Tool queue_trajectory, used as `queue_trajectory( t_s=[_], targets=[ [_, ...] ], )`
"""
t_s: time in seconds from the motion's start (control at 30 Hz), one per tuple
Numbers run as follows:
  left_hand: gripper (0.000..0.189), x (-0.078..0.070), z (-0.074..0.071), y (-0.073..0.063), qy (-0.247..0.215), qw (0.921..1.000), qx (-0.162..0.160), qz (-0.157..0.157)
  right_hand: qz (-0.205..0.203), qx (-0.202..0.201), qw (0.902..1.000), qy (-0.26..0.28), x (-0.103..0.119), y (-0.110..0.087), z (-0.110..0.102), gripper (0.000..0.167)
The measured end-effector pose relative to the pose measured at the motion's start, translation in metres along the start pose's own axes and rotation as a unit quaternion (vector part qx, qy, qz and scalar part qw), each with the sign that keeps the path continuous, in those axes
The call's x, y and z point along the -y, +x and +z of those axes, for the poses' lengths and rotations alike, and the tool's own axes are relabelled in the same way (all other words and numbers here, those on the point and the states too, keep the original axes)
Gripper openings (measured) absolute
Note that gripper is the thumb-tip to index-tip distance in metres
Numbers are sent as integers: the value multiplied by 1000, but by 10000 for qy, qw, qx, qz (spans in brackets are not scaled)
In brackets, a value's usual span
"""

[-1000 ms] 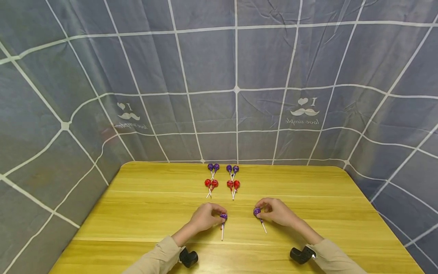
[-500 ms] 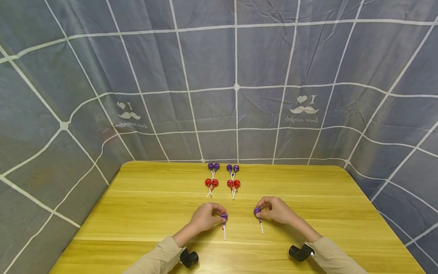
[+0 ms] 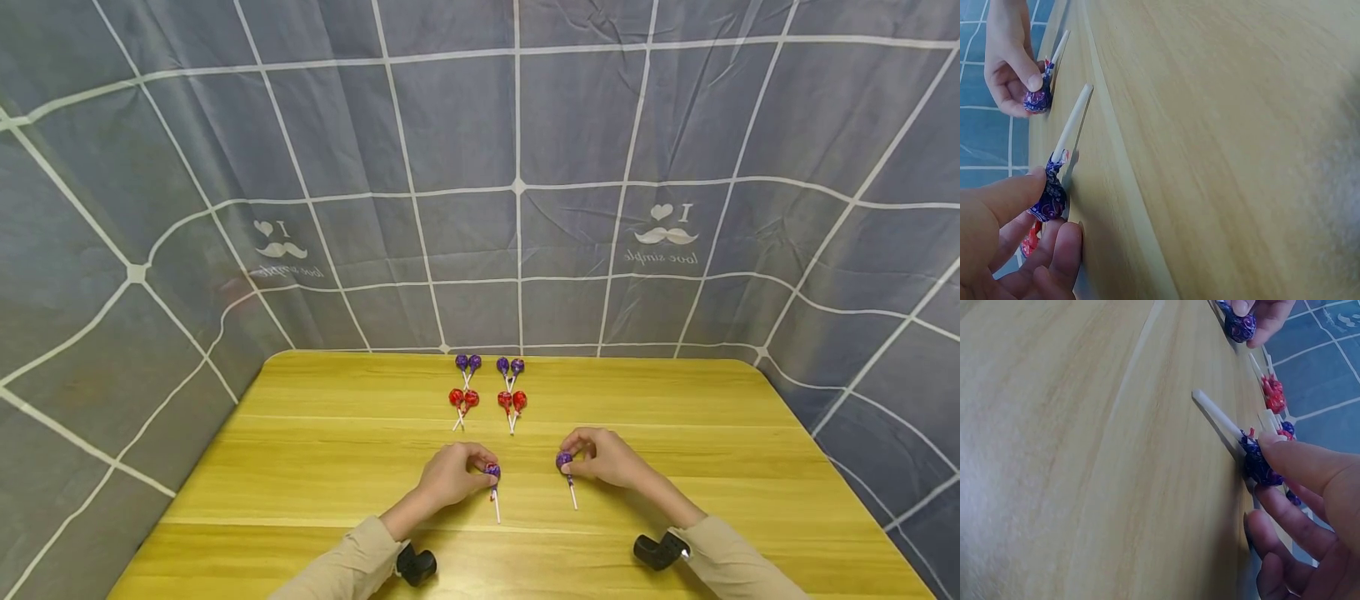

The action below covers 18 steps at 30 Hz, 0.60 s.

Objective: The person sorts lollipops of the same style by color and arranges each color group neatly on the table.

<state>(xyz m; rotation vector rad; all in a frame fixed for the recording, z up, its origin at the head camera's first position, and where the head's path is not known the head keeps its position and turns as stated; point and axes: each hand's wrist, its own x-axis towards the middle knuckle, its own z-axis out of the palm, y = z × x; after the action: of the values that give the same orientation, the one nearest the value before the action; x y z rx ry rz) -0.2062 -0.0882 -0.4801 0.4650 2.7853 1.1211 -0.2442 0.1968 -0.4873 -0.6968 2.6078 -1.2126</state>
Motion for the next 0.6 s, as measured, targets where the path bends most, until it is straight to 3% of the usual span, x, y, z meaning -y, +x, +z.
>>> queue_trajectory(
  t_s=[0.23,0.6],
  targets=[
    [24,-3,-3,0,201,9998,16,-84,23,53,9998,-212,0,1,-1,29],
    [20,-4,-3,2,193,9997,83,-146,97,-12,9996,-257,5,-1,-1,20]
  ],
)
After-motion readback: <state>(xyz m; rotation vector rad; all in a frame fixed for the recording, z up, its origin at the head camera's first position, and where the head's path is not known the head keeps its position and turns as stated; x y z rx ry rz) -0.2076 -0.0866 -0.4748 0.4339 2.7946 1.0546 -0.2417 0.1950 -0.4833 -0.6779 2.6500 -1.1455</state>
